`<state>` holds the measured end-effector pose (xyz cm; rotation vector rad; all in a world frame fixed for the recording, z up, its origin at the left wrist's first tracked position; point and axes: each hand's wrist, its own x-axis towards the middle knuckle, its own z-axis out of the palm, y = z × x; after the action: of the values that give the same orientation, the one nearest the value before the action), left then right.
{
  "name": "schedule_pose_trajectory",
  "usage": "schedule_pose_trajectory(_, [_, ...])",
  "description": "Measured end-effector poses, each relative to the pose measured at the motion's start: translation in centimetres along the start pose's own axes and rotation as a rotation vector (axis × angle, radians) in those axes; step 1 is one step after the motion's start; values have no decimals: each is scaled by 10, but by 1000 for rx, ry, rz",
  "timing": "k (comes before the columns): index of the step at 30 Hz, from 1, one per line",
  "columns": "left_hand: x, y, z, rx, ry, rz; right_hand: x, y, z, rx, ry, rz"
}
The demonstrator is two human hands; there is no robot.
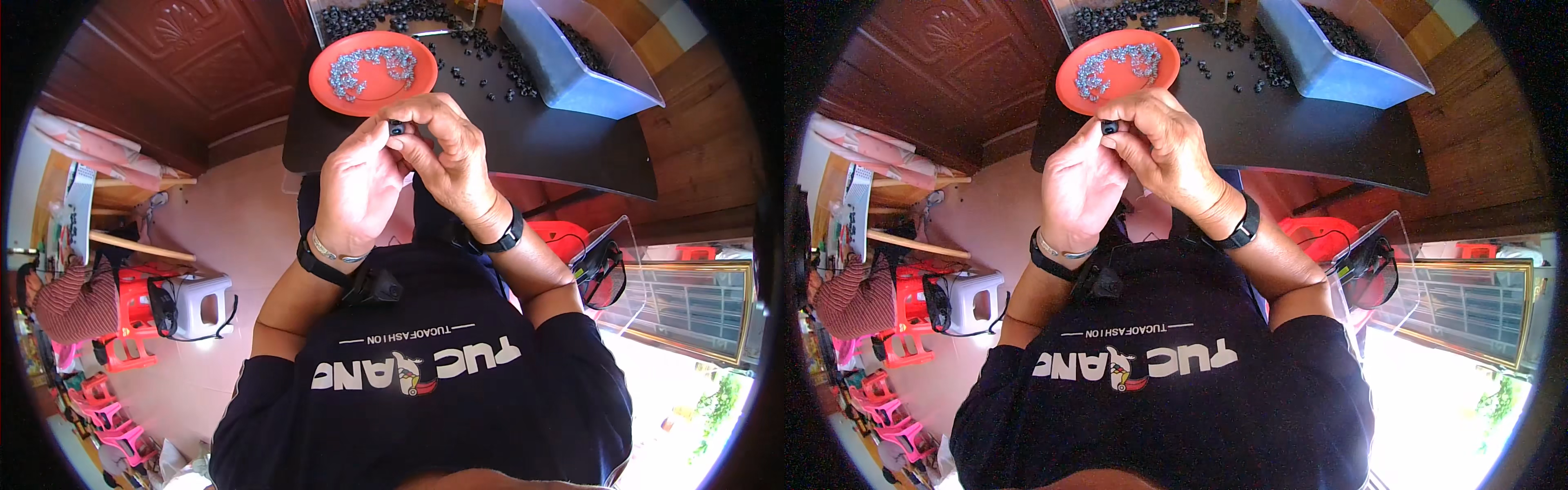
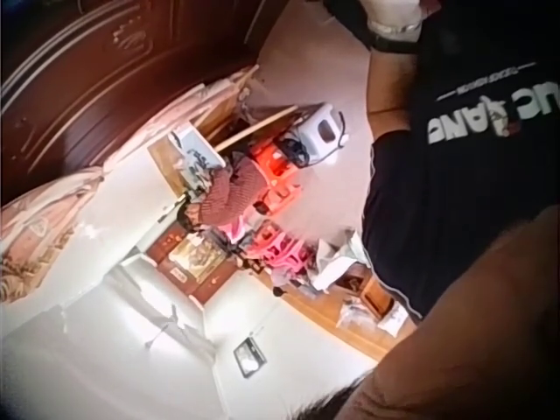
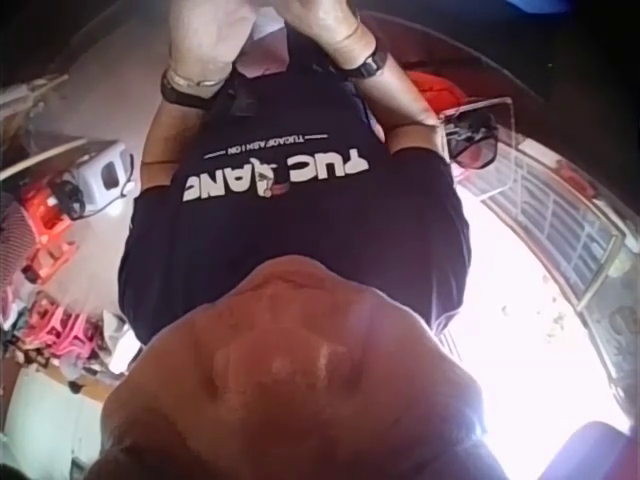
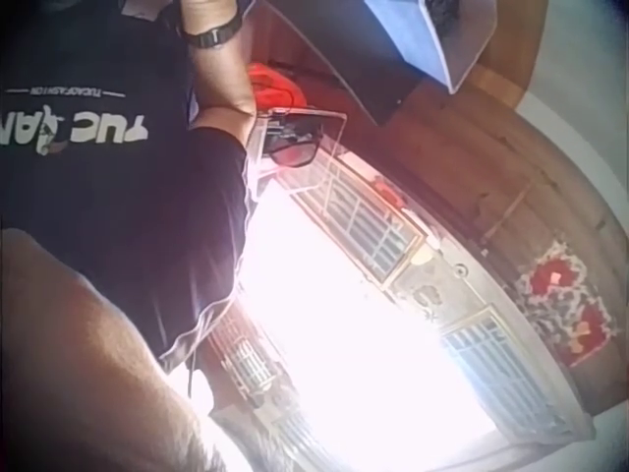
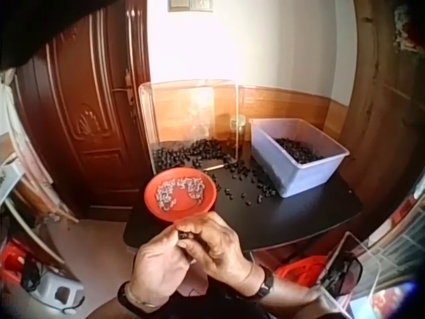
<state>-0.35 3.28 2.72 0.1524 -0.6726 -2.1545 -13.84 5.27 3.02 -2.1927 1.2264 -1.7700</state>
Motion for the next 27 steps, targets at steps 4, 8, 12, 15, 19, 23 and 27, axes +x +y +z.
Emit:
schedule_pose_trajectory(4, [0,-2,7,56,87,1,-7,7,8,-24,22,-73])
schedule_pose_trajectory(8, [3,-5,-8,76,41,-6,-17,13,16,1,62,-14])
schedule_pose_trajectory(12, [8,-5,-19,-17,115,-81,-14,17,11,-1,14,71])
schedule_pose_trajectory(15, [8,0,-20,-24,125,-144,-2,17,-2,-37,-1,29])
schedule_pose_trajectory(19, [4,10,-26,66,122,-143,44,24,-49,-347,117,-104])
schedule_pose_trajectory(23, [-4,16,-38,62,171,-113,98,47,-119,-517,231,134])
schedule_pose_trajectory(27, [1,13,-37,31,162,-141,115,69,-161,-938,398,-71])
